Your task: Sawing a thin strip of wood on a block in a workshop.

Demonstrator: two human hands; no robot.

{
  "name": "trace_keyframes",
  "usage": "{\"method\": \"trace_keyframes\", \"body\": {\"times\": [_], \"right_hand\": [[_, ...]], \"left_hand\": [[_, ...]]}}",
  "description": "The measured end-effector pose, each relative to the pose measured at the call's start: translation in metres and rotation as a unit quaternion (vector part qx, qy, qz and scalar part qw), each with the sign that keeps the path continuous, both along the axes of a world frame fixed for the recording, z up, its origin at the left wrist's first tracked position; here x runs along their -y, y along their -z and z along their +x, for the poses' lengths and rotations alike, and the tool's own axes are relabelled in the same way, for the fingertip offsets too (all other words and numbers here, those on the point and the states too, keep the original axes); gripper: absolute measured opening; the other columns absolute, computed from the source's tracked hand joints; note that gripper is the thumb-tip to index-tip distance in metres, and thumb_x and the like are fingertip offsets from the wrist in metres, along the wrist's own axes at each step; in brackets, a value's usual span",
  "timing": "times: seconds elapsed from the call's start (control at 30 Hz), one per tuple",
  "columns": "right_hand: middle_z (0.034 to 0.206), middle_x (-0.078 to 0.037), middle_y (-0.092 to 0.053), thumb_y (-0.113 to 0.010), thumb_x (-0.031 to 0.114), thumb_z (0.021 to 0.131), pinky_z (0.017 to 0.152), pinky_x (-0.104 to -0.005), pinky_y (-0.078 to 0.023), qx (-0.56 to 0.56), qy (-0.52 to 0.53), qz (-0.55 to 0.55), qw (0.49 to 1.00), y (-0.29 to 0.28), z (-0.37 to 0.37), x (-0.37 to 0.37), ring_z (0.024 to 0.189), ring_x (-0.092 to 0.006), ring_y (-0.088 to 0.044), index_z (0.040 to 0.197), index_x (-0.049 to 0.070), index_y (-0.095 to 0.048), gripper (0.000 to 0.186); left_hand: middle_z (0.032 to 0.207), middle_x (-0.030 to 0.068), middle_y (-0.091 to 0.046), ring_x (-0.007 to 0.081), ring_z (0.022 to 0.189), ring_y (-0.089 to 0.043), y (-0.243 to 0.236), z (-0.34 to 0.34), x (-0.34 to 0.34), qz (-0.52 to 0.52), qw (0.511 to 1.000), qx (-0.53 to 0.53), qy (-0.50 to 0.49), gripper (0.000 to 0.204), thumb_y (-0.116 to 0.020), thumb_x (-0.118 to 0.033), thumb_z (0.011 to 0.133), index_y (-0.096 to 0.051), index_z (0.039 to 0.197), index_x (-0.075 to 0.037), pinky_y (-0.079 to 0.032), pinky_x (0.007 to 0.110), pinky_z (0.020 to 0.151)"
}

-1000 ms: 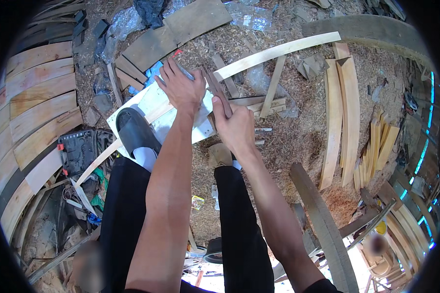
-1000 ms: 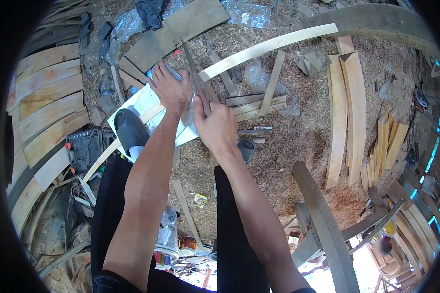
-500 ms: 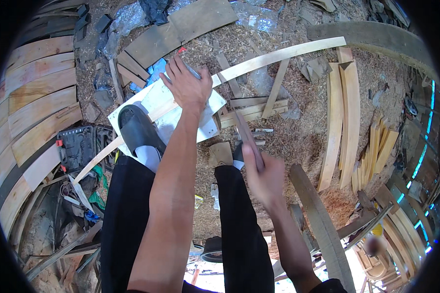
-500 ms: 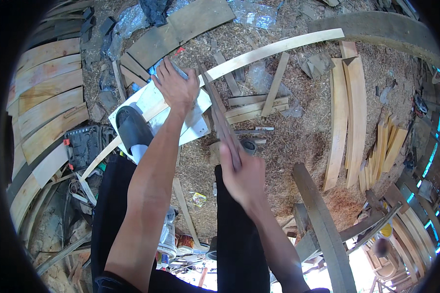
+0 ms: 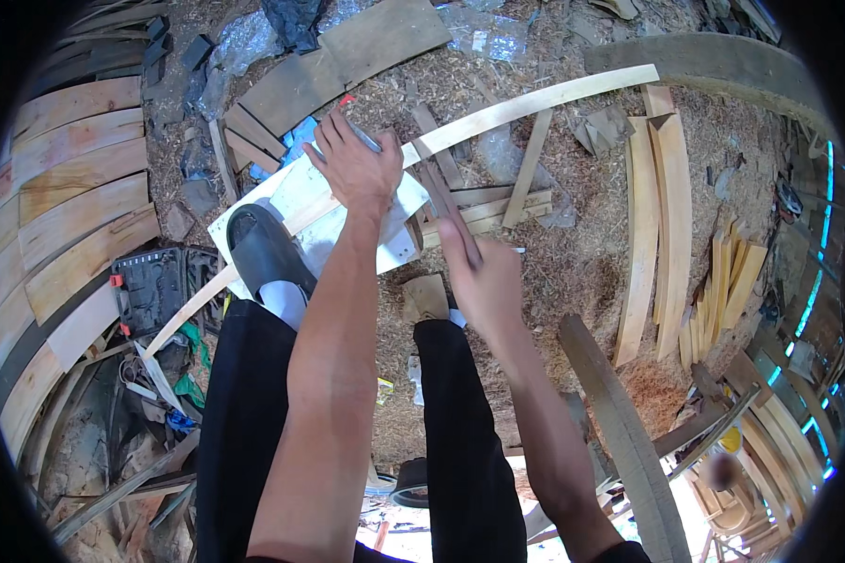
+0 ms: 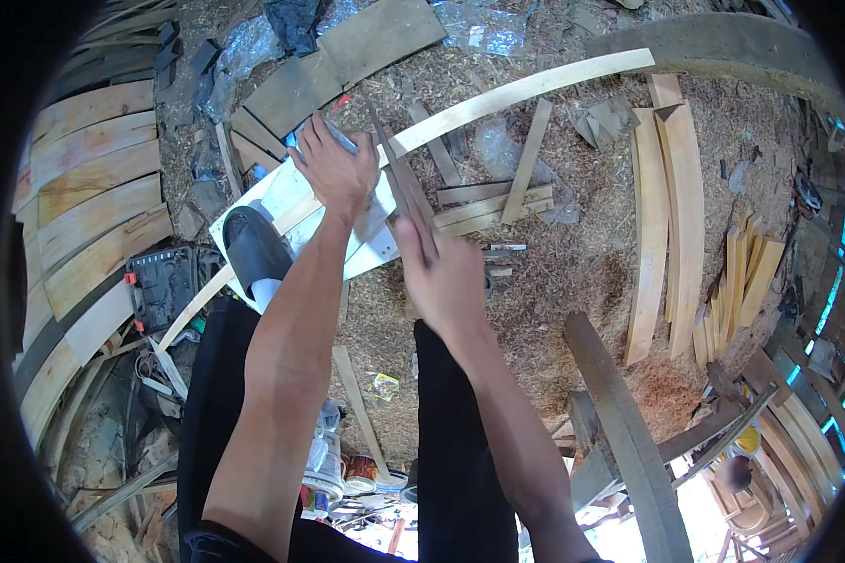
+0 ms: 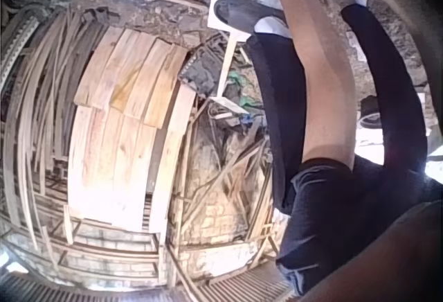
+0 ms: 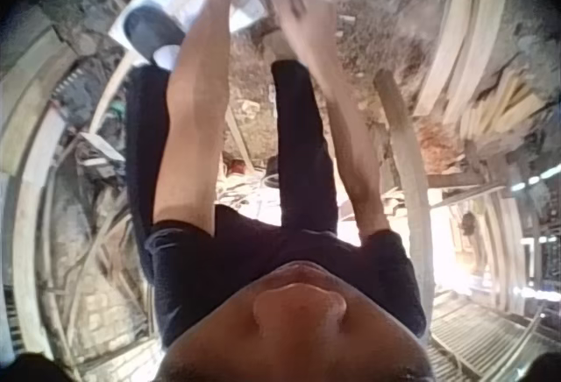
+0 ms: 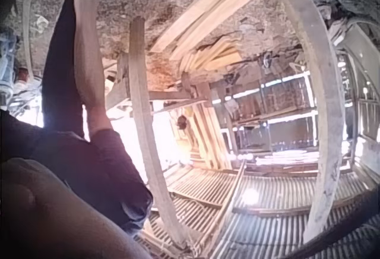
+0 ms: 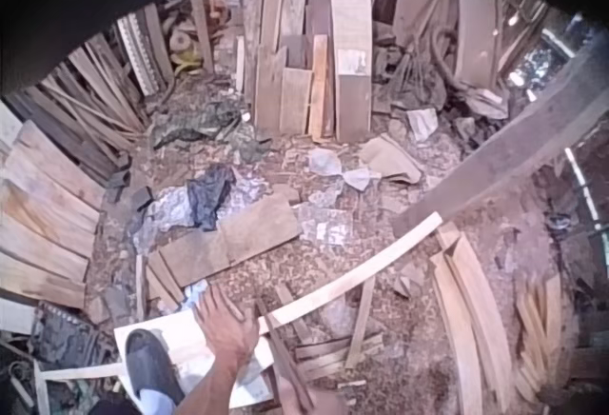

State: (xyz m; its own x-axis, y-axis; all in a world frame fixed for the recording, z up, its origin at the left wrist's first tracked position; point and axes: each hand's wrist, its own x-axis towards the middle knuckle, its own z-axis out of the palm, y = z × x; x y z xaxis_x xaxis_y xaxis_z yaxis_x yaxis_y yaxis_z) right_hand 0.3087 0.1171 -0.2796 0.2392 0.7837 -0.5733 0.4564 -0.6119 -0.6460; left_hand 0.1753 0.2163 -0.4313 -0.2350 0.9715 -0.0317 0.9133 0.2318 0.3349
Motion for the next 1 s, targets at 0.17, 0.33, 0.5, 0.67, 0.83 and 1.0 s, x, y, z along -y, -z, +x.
{"method": "trace_keyframes", "body": {"times": [0.17,0.33,0.5,0.67,0.83,1.0], "right_hand": [[0.049,0.004,-0.038,-0.06,0.047,0.094,0.045,-0.033,-0.028,-0.031,0.08,-0.055,0.995,-0.066,0.026,0.077,0.05,-0.0067,-0.037,0.056,0.001,-0.055,0.06],[0.053,-0.015,-0.059,-0.059,0.04,0.094,0.053,-0.0414,-0.048,0.009,0.013,-0.03,0.999,-0.039,0.013,0.045,0.054,-0.0332,-0.065,0.078,0.004,-0.072,0.041],[0.052,-0.02,-0.055,-0.06,0.041,0.092,0.052,-0.0438,-0.043,0.035,0.028,0.046,0.998,0.038,-0.01,-0.023,0.049,-0.0347,-0.058,0.069,-0.006,-0.065,0.053],[0.058,-0.024,-0.059,-0.058,0.041,0.092,0.059,-0.0479,-0.046,0.055,0.019,0.039,0.998,0.052,-0.022,-0.066,0.059,-0.0412,-0.063,0.075,-0.006,-0.067,0.051],[0.071,-0.027,-0.064,-0.057,0.04,0.091,0.07,-0.0505,-0.052,-0.012,0.008,-0.037,0.999,0.028,-0.004,-0.037,0.072,-0.0436,-0.067,0.081,-0.001,-0.073,0.046],[0.046,-0.007,-0.043,-0.062,0.04,0.094,0.045,-0.035,-0.036,-0.019,0.044,-0.038,0.998,-0.061,0.022,0.062,0.044,-0.0129,-0.044,0.064,-0.003,-0.061,0.052]], "left_hand": [[0.14,0.0205,-0.043,0.0324,0.137,-0.034,0.0,0.008,-0.001,0.011,1.0,-0.017,0.012,0.074,-0.055,-0.037,0.08,-0.039,0.139,0.006,-0.012,0.054,0.118],[0.14,0.0207,-0.043,0.0334,0.137,-0.033,0.002,0.005,-0.003,0.013,0.999,-0.031,0.012,0.073,-0.055,-0.037,0.081,-0.039,0.139,0.006,-0.012,0.054,0.118],[0.14,0.02,-0.042,0.0318,0.137,-0.032,0.003,0.006,-0.003,0.015,1.0,-0.021,0.016,0.079,-0.059,-0.037,0.076,-0.039,0.138,0.007,-0.01,0.053,0.119],[0.14,0.0191,-0.043,0.0314,0.137,-0.032,0.006,0.003,-0.003,-0.011,0.999,-0.031,0.02,0.079,-0.06,-0.039,0.077,-0.038,0.139,0.005,-0.011,0.052,0.119],[0.141,0.0192,-0.042,0.0324,0.137,-0.032,0.009,0.007,-0.003,0.006,1.0,-0.017,0.016,0.078,-0.059,-0.037,0.077,-0.038,0.139,0.005,-0.01,0.052,0.119],[0.14,0.0202,-0.042,0.0335,0.137,-0.032,0.001,0.005,-0.002,0.006,1.0,-0.017,0.002,0.077,-0.057,-0.035,0.077,-0.037,0.139,0.006,-0.01,0.053,0.119]]}}
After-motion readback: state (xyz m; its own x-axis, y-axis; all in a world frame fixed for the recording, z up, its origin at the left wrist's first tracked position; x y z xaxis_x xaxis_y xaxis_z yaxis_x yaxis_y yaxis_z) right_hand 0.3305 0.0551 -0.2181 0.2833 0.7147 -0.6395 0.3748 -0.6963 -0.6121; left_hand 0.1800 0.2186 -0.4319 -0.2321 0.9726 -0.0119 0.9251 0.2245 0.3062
